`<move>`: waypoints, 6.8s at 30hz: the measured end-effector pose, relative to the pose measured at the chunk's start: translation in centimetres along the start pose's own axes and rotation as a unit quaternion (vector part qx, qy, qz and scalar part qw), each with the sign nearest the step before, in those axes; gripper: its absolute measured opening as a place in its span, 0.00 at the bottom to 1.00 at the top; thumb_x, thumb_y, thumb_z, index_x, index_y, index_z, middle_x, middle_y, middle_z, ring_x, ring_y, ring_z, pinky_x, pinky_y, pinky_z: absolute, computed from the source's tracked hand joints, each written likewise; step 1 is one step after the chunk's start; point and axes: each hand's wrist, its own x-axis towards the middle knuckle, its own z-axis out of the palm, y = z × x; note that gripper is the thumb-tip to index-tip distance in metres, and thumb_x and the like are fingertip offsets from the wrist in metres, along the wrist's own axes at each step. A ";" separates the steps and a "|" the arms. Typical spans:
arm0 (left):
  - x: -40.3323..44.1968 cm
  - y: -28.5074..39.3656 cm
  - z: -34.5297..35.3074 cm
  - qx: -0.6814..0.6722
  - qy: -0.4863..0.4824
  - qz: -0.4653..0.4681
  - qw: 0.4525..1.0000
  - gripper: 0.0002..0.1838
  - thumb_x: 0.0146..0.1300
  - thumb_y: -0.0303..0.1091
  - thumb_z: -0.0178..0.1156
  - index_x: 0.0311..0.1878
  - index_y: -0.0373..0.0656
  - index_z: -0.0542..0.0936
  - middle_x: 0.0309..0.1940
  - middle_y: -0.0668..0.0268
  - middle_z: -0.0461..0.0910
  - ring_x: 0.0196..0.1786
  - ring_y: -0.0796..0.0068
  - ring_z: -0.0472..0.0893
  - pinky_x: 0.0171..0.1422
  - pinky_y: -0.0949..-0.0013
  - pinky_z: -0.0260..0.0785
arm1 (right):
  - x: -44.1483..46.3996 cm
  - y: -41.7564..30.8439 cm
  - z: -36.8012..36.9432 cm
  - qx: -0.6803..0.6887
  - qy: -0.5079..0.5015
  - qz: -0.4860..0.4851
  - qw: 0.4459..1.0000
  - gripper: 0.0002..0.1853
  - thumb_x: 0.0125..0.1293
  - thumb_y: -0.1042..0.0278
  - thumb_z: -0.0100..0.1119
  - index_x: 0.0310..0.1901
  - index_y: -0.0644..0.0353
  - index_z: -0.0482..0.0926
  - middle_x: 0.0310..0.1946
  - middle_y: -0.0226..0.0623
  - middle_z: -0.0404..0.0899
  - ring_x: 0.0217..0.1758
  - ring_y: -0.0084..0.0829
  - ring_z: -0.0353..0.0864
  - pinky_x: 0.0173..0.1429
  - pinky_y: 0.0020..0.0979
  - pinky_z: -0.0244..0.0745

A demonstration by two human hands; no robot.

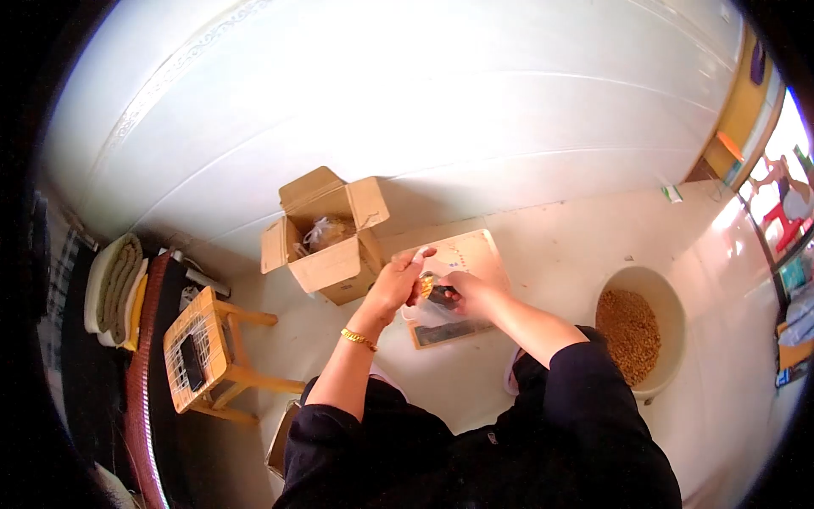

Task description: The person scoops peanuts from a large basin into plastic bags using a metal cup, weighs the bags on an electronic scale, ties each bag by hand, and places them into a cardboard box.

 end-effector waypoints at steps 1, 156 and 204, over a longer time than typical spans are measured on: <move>0.7 -0.6 -0.4 -0.015 -0.008 -0.018 1.000 0.19 0.72 0.43 0.41 0.58 0.48 0.73 0.18 0.73 0.67 0.18 0.83 0.65 0.23 0.78 0.60 | 1.4 -0.3 -0.4 -0.031 -0.013 -0.007 0.999 0.06 0.59 0.62 0.59 0.31 0.51 0.73 0.20 0.26 0.66 0.23 0.21 0.66 0.29 0.33 0.68; 11.7 -7.5 -0.3 -0.077 0.017 -0.156 0.985 0.16 0.65 0.37 0.52 0.54 0.44 0.71 0.36 0.66 0.78 0.29 0.76 0.78 0.30 0.73 0.69 | 2.2 -6.9 -7.3 -0.186 0.148 -0.181 0.954 0.12 0.53 0.61 0.61 0.21 0.59 0.73 0.18 0.30 0.65 0.17 0.28 0.62 0.22 0.36 0.67; 11.2 -7.5 -1.3 -0.034 -0.044 -0.143 0.988 0.14 0.64 0.37 0.52 0.48 0.41 0.75 0.36 0.69 0.76 0.33 0.76 0.77 0.37 0.73 0.69 | -14.4 21.5 -32.9 0.208 0.350 -0.077 0.910 0.12 0.63 0.56 0.56 0.31 0.56 0.76 0.21 0.30 0.63 0.20 0.28 0.62 0.28 0.35 0.73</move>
